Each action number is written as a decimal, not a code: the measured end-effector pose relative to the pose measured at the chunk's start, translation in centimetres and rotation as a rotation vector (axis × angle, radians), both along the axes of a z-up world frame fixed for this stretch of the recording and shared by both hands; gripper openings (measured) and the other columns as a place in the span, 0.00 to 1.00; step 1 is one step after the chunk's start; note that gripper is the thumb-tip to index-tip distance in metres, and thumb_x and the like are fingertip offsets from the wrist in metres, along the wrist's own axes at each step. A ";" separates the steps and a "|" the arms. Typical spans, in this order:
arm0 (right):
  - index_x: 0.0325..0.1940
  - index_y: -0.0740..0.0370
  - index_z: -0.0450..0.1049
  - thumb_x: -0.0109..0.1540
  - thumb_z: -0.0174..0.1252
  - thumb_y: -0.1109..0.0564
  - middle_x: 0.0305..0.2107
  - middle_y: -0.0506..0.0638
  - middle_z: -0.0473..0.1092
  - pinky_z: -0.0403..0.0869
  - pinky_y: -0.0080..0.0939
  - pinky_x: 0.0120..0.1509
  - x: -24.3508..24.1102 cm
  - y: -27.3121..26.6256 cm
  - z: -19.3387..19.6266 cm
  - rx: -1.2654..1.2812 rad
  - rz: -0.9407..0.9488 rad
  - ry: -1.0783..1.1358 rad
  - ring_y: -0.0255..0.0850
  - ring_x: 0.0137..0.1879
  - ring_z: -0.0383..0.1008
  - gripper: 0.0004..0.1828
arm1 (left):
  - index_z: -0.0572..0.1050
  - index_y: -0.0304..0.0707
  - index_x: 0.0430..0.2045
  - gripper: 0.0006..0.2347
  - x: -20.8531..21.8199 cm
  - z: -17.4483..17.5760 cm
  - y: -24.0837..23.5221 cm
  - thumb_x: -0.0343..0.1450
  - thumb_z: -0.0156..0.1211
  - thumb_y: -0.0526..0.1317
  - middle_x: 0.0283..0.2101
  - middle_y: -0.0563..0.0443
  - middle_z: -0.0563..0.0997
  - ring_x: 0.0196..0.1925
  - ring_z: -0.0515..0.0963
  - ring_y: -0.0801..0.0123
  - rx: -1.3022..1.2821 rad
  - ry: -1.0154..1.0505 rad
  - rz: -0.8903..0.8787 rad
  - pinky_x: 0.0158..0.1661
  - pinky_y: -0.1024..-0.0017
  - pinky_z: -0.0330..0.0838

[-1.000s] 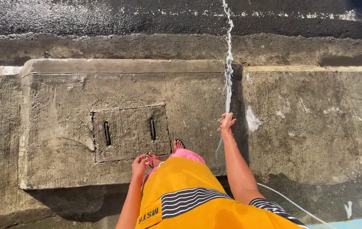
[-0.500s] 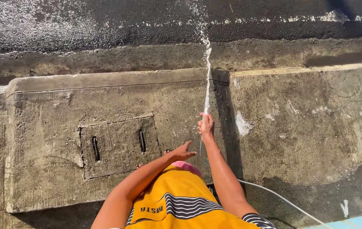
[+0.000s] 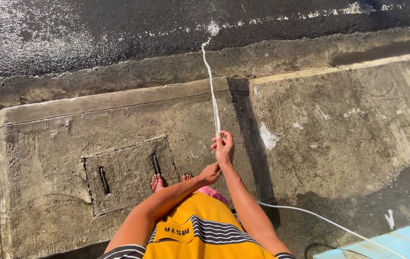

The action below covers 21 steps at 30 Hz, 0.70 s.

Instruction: Cleaning a concrete pavement by spraying it with water from a hose

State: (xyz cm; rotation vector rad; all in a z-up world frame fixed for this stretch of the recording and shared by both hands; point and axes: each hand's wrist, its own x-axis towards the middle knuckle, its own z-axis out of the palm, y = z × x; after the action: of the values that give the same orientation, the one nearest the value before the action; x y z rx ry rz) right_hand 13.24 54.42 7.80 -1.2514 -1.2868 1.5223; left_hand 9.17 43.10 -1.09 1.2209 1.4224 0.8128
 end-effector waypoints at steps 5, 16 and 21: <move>0.73 0.63 0.70 0.78 0.54 0.53 0.35 0.57 0.81 0.78 0.30 0.29 0.1 -0.1 0.0 0.092 0.045 -0.075 0.36 0.27 0.80 0.20 | 0.73 0.32 0.55 0.17 -1.0 -0.5 0.7 0.78 0.50 0.46 0.53 0.18 0.82 0.54 0.80 0.12 0.062 0.024 -0.020 0.47 0.27 0.76; 0.73 0.56 0.76 0.77 0.50 0.55 0.25 0.47 0.72 0.74 0.32 0.33 -1.7 0.1 -3.3 0.239 0.059 -0.159 0.32 0.26 0.71 0.21 | 0.73 0.29 0.54 0.19 -2.8 -0.2 0.6 0.79 0.50 0.48 0.48 0.15 0.81 0.50 0.79 0.10 0.170 -0.057 -0.039 0.41 0.27 0.75; 0.70 0.50 0.80 0.76 0.51 0.54 0.22 0.47 0.75 0.77 0.38 0.38 -2.4 -1.6 0.0 0.311 0.063 -0.269 0.37 0.27 0.77 0.20 | 0.77 0.37 0.59 0.21 -3.1 -0.1 0.3 0.79 0.53 0.52 0.54 0.21 0.84 0.56 0.81 0.14 0.020 -0.101 -0.090 0.51 0.26 0.75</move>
State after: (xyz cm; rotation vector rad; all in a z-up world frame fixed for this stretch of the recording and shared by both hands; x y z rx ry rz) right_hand 10.88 52.82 7.79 -1.2473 -1.6790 1.1643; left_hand 6.04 43.41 -1.14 1.2335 1.2717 0.8164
